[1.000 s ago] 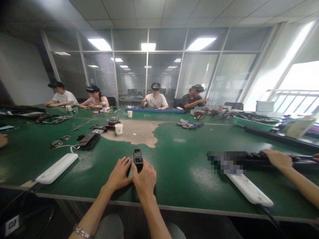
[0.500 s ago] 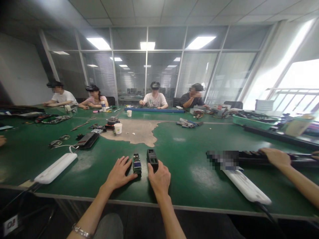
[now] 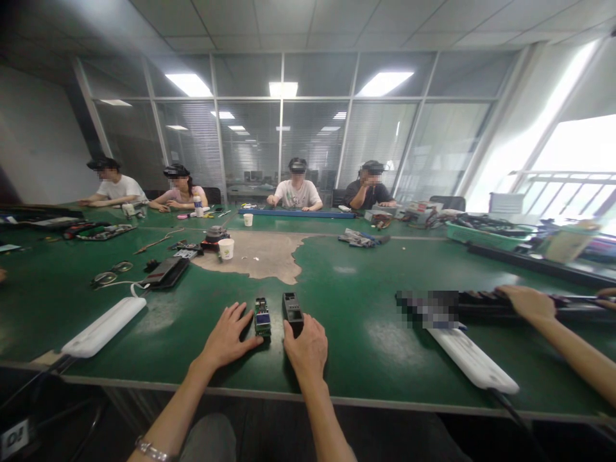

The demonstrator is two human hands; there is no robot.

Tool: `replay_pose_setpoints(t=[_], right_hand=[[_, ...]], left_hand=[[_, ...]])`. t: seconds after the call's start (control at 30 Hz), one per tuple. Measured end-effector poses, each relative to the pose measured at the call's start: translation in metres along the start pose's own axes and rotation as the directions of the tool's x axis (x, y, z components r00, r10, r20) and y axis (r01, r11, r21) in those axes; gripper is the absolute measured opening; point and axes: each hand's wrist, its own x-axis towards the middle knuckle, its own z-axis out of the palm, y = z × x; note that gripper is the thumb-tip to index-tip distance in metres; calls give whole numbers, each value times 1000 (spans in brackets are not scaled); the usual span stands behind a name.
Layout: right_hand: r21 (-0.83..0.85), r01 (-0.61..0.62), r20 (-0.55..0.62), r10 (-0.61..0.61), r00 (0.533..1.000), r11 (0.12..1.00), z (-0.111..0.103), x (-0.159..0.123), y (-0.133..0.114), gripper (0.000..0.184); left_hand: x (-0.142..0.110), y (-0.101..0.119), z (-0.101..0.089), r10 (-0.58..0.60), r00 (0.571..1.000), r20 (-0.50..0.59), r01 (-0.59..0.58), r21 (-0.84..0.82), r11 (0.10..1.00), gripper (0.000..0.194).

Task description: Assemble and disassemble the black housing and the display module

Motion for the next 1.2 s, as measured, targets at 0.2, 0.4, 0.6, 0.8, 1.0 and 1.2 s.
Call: replay_pose_setpoints(t=[0.2,0.4,0.6,0.8,1.0,1.2], right_hand=[[-15,-34,-36,33,999,999,7,0,4,64],[18,-36,-26,36,999,999,8,0,4,69],[-17,-16,12,16,1000,1000,1,-2,1,53],[5,-8,16,8,1000,1000,-4,-3,-4,41],[127,-41,8,41,999,991,-17,5,-27,43],[155,-29,66,18,998,988,-24,7,-68,40]], left_hand=[[-1,0,-1,-1,1000,-2,1,-5,1000,84],[-1,-1,0,8,1000,-3,-8,9,1000,85],[-1,1,-2,19,1000,1,-19,11,1000,82],[-1,0,-1,22,1000,-8,-22,8,1000,83],[-3,-1,-2,19,1000,-8,-19,-4,1000,81],[-4,-1,0,18,999,-34,-19,-9,1000,76]])
